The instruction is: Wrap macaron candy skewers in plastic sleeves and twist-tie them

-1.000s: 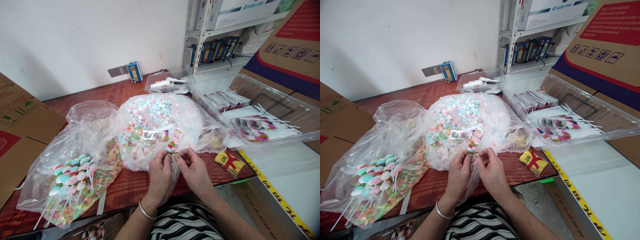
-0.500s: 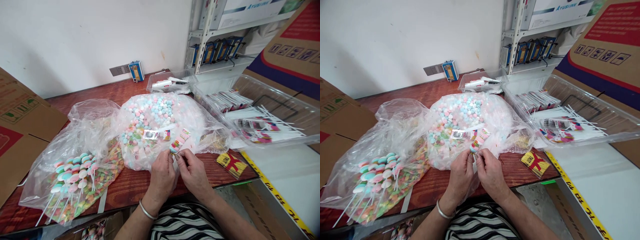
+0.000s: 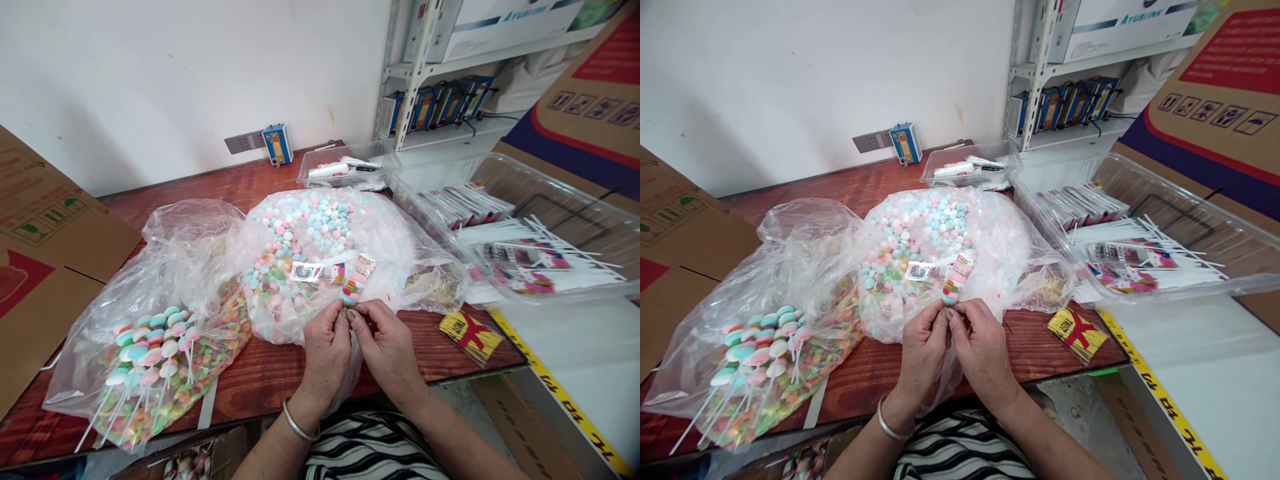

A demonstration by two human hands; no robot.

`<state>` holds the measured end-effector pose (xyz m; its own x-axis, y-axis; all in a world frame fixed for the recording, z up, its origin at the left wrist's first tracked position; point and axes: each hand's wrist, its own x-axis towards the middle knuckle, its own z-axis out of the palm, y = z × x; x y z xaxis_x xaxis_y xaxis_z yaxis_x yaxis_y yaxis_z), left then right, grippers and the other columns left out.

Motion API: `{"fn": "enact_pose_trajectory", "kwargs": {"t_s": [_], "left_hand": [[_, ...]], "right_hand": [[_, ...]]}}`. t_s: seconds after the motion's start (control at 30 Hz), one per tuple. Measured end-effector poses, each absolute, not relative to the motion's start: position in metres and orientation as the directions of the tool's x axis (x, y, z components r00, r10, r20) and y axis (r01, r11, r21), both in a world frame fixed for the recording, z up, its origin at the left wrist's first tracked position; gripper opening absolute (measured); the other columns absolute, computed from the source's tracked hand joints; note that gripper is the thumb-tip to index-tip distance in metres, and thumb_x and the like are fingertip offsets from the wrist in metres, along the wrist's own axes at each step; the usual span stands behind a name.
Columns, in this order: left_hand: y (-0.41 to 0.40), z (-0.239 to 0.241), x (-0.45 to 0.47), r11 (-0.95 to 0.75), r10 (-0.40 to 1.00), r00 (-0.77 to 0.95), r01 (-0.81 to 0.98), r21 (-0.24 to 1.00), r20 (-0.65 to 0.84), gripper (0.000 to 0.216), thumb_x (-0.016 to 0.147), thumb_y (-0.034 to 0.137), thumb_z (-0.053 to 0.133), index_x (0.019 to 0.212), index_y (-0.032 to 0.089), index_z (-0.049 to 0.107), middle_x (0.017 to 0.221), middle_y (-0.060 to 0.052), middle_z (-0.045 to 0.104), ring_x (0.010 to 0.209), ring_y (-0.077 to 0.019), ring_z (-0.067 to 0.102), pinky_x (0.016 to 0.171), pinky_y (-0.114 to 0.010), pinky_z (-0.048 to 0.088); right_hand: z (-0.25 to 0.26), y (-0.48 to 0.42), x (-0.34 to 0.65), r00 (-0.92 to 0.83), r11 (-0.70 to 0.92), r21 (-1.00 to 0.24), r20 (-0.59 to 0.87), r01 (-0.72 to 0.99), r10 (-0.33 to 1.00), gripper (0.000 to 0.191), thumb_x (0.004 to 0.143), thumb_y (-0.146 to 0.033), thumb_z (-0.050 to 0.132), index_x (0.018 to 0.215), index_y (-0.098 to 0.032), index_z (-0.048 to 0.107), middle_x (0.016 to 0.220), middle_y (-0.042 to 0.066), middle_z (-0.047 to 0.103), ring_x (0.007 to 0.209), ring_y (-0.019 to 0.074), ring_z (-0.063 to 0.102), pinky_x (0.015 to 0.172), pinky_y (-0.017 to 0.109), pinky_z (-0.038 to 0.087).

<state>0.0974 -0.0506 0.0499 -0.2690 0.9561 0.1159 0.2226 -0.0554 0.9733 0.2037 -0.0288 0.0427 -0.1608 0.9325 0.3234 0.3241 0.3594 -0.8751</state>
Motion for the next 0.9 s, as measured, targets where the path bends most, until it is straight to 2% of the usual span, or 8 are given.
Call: {"fn": "enact_pose_trajectory", "kwargs": {"t_s": [0.2,0.37,0.47,0.53,0.6,0.7,0.8,0.9], "left_hand": [[-0.053,0.040,0.094,-0.021,0.989,-0.150,-0.041,0.999,0.014,0.025,0.094,0.033,0.049,0.094,0.017,0.068,0.064,0.002,0.054,0.061,-0.0115,0.049,0.062,-0.024,0.041],[-0.043,0.056,0.069,-0.308,0.949,-0.051,0.049,0.950,0.310,0.018,0.089,0.021,0.059,0.092,0.025,0.076,0.107,-0.005,0.064,0.109,-0.0208,0.056,0.098,-0.036,0.040],[-0.048,0.079,0.053,-0.433,0.892,-0.077,0.137,0.891,0.446,0.020,0.087,0.015,0.060,0.085,0.026,0.076,0.124,-0.006,0.059,0.122,-0.0235,0.050,0.105,-0.040,0.035],[-0.061,0.096,0.049,-0.492,0.853,-0.100,0.176,0.853,0.513,0.019,0.086,0.013,0.060,0.086,0.025,0.075,0.109,-0.006,0.065,0.105,-0.0199,0.058,0.094,-0.035,0.043],[-0.076,0.109,0.051,-0.475,0.878,0.033,0.181,0.862,0.477,0.015,0.087,0.018,0.060,0.090,0.024,0.074,0.079,-0.003,0.065,0.073,-0.0146,0.058,0.071,-0.028,0.045],[-0.086,0.117,0.060,-0.215,0.955,0.255,0.249,0.944,0.150,0.038,0.092,0.048,0.048,0.096,0.021,0.075,0.065,-0.004,0.062,0.057,-0.0143,0.050,0.056,-0.028,0.041],[-0.081,0.111,0.065,-0.087,0.995,0.052,0.118,0.989,0.081,0.079,0.090,0.068,0.013,0.096,0.019,0.075,0.089,-0.012,0.069,0.083,-0.0233,0.061,0.075,-0.037,0.050],[-0.075,0.105,0.060,-0.159,0.987,0.008,0.015,0.987,0.159,0.095,0.084,0.072,-0.003,0.091,0.021,0.078,0.128,-0.013,0.063,0.125,-0.0309,0.050,0.105,-0.048,0.039]], "right_hand": [[0.051,-0.022,0.209,-0.200,0.244,-0.964,0.220,0.103,0.955,0.014,0.090,-0.027,0.056,0.077,-0.022,0.056,0.069,-0.002,0.056,0.065,0.0146,0.053,0.062,0.024,0.045],[0.066,-0.028,0.218,-0.361,0.230,-0.967,0.179,0.105,0.915,0.012,0.088,-0.023,0.056,0.077,-0.020,0.054,0.072,-0.003,0.052,0.066,0.0132,0.048,0.060,0.023,0.041],[0.069,-0.029,0.220,-0.476,0.180,-0.981,0.125,0.071,0.870,0.013,0.089,-0.022,0.053,0.077,-0.021,0.052,0.071,-0.003,0.050,0.065,0.0129,0.047,0.059,0.023,0.042],[0.071,-0.025,0.223,-0.385,0.243,-0.962,0.177,0.129,0.906,0.014,0.089,-0.021,0.053,0.076,-0.021,0.051,0.070,-0.003,0.050,0.065,0.0134,0.048,0.059,0.024,0.042],[0.077,-0.022,0.226,-0.246,0.373,-0.893,0.314,0.252,0.917,0.011,0.088,-0.019,0.054,0.078,-0.022,0.053,0.071,-0.002,0.051,0.065,0.0143,0.049,0.059,0.025,0.041],[0.091,-0.027,0.230,-0.242,0.583,-0.724,0.530,0.370,0.813,0.009,0.086,-0.015,0.056,0.083,-0.024,0.056,0.075,0.001,0.058,0.067,0.0162,0.055,0.060,0.028,0.043],[0.095,-0.038,0.229,-0.472,0.726,-0.631,0.569,0.274,0.673,0.014,0.084,-0.012,0.057,0.086,-0.025,0.057,0.078,0.002,0.062,0.070,0.0169,0.058,0.061,0.027,0.045],[0.085,-0.042,0.226,-0.529,0.647,-0.726,0.463,0.235,0.711,0.014,0.086,-0.013,0.054,0.077,-0.023,0.055,0.070,0.000,0.057,0.064,0.0151,0.054,0.057,0.026,0.041]]}}
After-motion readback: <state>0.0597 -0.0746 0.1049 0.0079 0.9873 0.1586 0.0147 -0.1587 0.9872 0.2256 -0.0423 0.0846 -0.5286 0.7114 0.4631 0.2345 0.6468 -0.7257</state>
